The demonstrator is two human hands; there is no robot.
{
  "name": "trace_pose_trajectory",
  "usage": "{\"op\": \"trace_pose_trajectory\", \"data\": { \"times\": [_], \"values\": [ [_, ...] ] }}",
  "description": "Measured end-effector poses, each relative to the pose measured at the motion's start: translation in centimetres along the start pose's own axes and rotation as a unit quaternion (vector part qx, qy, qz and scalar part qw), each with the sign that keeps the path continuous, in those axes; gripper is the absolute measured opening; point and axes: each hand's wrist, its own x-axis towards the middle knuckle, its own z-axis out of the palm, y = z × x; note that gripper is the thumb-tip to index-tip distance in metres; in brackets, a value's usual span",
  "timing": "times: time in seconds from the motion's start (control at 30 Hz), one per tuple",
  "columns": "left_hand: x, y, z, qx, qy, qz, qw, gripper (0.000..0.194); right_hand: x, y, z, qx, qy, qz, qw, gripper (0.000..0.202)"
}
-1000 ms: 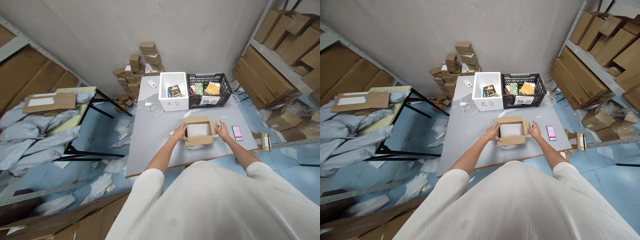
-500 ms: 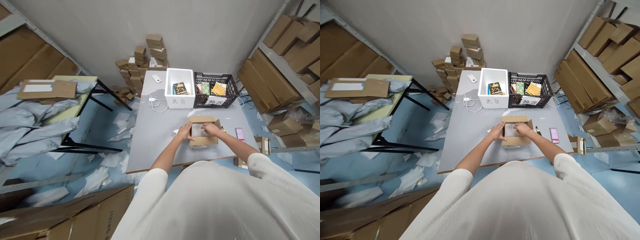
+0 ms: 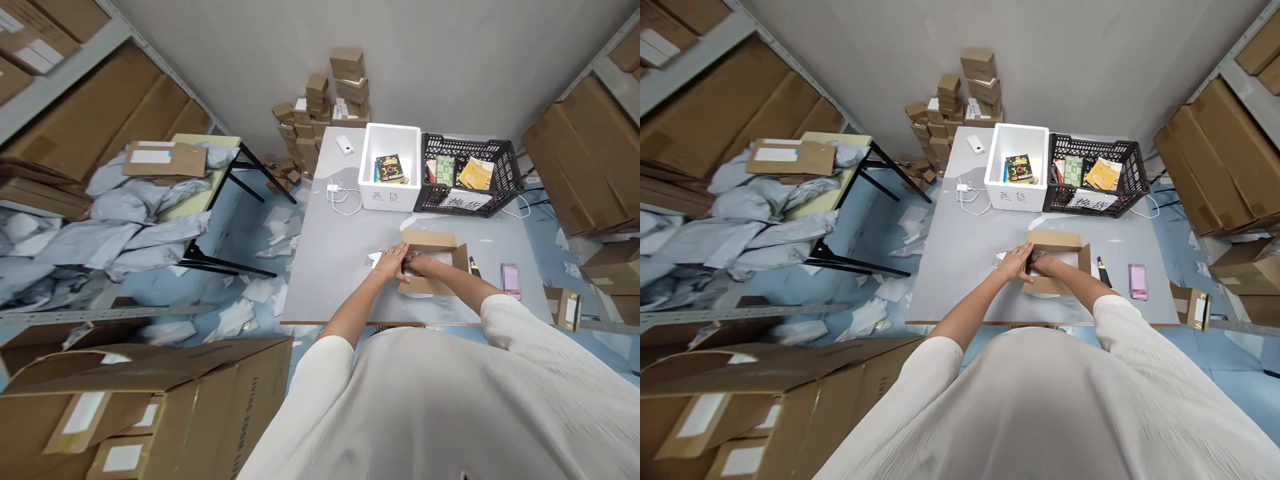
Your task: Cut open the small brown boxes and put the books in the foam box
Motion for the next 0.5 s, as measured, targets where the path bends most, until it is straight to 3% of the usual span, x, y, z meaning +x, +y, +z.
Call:
{"op": "trace_pose_trajectory", "data": {
  "times": [0.23, 0.5],
  "values": [
    [-0.5, -0.1, -0.2, 0.004, -0.011, -0.005, 1.0, 0.153, 2.6, -0.7, 0.3, 0.011, -0.009, 0.007, 1.0, 0.045],
    [-0.6, -0.4, -0.2, 0.001, -0.009, -0.01, 1.0, 0.155, 1.9, -1.0, -0.7, 0.004, -0.006, -0.019, 1.0, 0.049]
  ]
}}
